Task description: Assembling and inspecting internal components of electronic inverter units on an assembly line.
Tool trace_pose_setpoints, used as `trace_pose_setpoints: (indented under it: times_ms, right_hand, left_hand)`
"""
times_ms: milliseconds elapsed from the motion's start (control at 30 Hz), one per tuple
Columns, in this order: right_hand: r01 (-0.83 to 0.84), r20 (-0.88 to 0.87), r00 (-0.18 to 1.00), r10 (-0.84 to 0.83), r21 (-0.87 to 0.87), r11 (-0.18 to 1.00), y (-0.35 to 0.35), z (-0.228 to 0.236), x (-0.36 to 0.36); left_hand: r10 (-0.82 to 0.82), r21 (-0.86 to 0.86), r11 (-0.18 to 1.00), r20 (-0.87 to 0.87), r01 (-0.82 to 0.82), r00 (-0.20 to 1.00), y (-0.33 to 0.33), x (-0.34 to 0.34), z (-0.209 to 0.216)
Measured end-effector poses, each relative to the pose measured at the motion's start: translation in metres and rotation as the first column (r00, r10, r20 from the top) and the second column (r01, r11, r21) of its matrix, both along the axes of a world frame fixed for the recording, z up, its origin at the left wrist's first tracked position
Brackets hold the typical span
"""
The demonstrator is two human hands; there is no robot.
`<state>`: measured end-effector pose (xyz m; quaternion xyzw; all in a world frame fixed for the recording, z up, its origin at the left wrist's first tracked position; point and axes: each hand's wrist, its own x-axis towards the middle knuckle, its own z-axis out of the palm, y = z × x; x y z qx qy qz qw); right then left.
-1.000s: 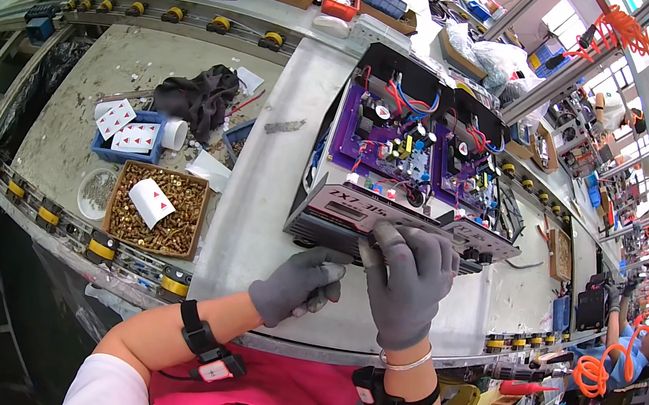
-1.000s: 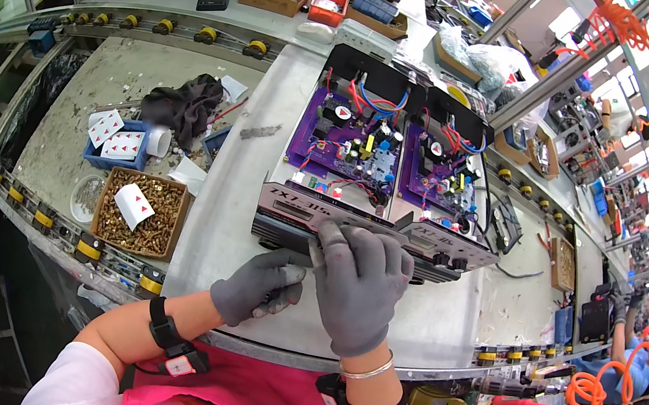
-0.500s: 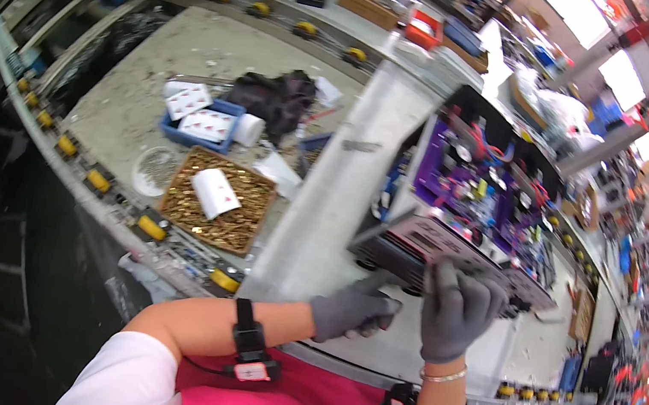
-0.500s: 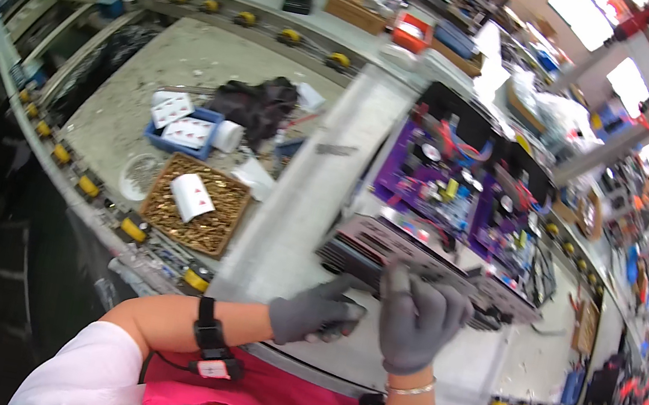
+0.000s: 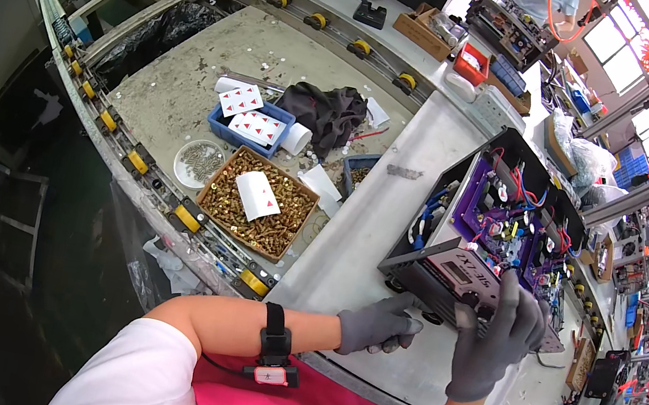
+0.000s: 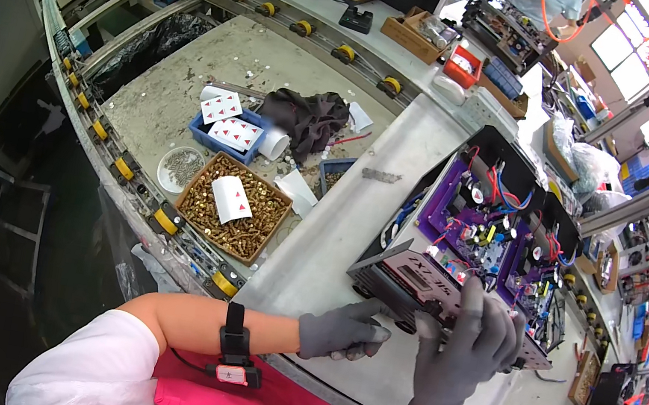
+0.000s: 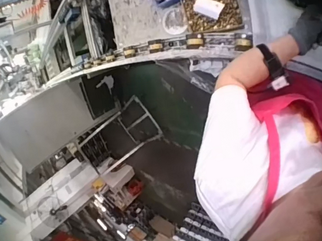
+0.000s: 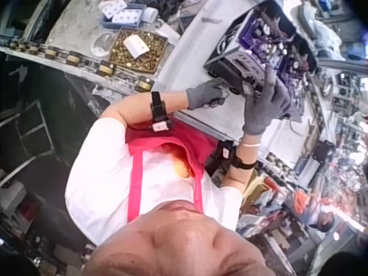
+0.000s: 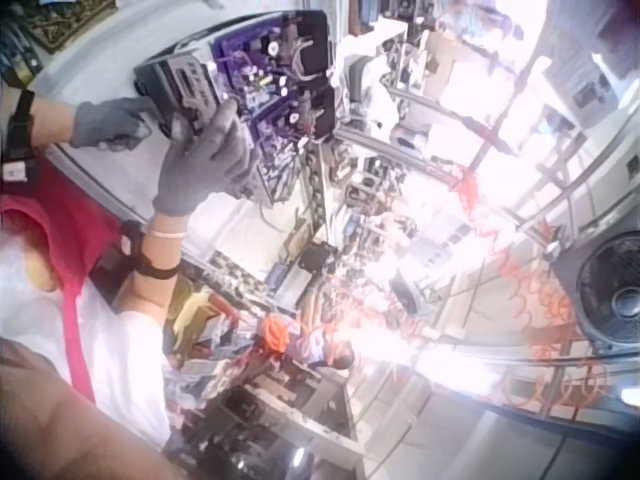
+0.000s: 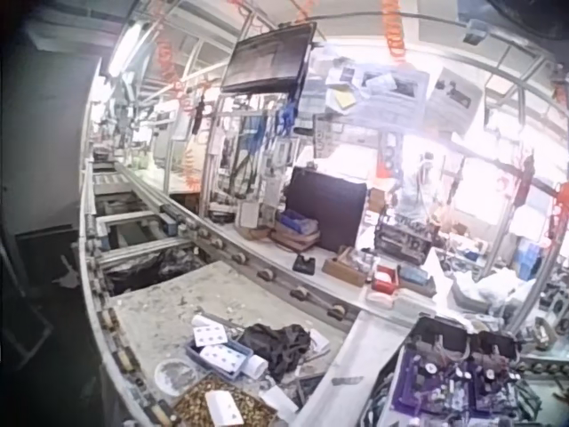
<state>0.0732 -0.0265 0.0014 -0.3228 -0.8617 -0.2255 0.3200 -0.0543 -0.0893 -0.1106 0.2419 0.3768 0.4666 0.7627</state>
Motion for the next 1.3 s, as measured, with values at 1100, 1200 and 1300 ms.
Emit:
trace_pose_setpoints:
  times_ms: [1100,1200,1300]
  right_hand:
    - [-0.152,-0.171,0.974,0.148,-0.012,0.988,-0.022,0.010,-0.013]
    - [-0.491,-0.184,0.867,0.463,-0.475,0.730,-0.034,0.014,-0.025]
    - [-0.553,-0.272,0.831,0.486,-0.500,0.666,-0.036,0.010,-0.033]
  left_hand:
    - [0.507,0.301,0.861,-0.547,-0.409,0.666,-0.087,-0.184,0.039]
    - [0.363,0.299,0.921,-0.435,-0.248,0.824,-0.088,-0.130,0.070]
    - [0.271,0.357,0.926,-0.407,-0.121,0.873,-0.076,-0.089,0.088]
